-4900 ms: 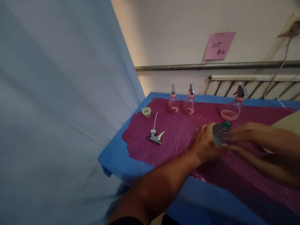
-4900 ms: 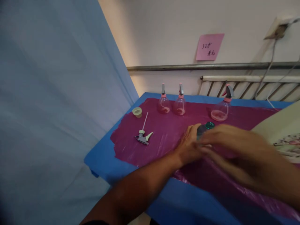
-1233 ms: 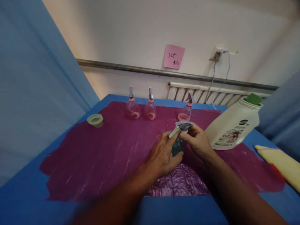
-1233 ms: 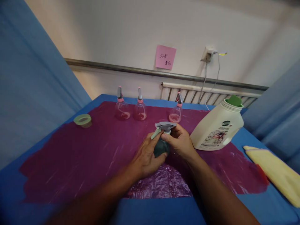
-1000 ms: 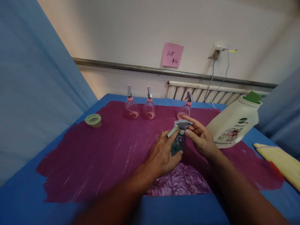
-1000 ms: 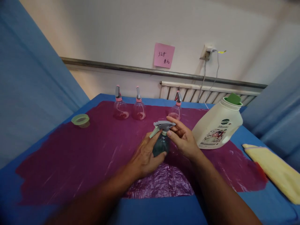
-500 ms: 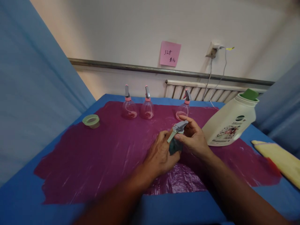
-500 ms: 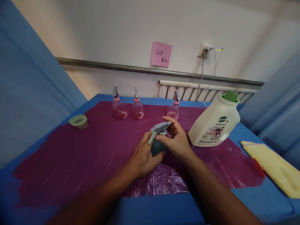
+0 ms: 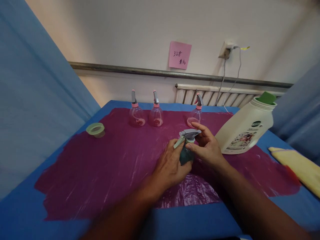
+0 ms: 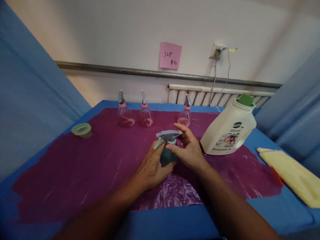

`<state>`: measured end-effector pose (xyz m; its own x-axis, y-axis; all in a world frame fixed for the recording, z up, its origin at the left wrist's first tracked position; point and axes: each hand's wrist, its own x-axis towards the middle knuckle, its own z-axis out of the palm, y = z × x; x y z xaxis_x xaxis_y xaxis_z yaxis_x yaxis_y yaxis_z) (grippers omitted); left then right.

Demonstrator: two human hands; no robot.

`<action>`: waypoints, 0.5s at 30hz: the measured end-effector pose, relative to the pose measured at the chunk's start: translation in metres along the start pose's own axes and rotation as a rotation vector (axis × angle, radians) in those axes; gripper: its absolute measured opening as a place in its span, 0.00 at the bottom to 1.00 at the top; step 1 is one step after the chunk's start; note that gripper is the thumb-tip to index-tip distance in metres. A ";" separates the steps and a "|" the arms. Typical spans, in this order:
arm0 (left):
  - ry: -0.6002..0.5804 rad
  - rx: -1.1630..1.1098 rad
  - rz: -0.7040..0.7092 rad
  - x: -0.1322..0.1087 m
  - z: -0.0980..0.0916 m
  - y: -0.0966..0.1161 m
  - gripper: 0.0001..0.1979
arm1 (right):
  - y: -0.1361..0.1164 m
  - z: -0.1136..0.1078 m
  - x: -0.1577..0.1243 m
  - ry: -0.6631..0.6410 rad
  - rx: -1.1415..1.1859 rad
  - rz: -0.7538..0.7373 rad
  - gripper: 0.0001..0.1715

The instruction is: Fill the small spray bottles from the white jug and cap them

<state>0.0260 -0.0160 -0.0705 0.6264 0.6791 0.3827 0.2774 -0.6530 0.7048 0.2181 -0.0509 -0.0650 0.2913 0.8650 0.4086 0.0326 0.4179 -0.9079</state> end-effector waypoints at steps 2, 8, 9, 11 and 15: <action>-0.017 -0.004 0.017 0.001 -0.003 0.002 0.34 | -0.002 0.001 -0.002 -0.042 0.009 -0.016 0.49; -0.037 -0.007 0.032 0.004 -0.008 0.006 0.33 | -0.011 -0.004 -0.008 -0.094 0.027 0.064 0.43; -0.035 -0.009 0.025 0.004 -0.008 0.006 0.33 | -0.011 -0.004 -0.008 -0.085 0.016 0.076 0.43; -0.030 -0.008 0.001 0.003 -0.007 0.005 0.34 | -0.008 -0.003 -0.007 -0.052 -0.016 0.075 0.43; -0.016 0.005 -0.029 0.002 -0.007 0.006 0.33 | 0.002 0.005 -0.004 0.039 -0.042 0.000 0.42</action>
<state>0.0241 -0.0164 -0.0614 0.6292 0.6925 0.3528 0.2990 -0.6347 0.7126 0.2127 -0.0524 -0.0676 0.3279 0.8531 0.4058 0.0723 0.4056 -0.9112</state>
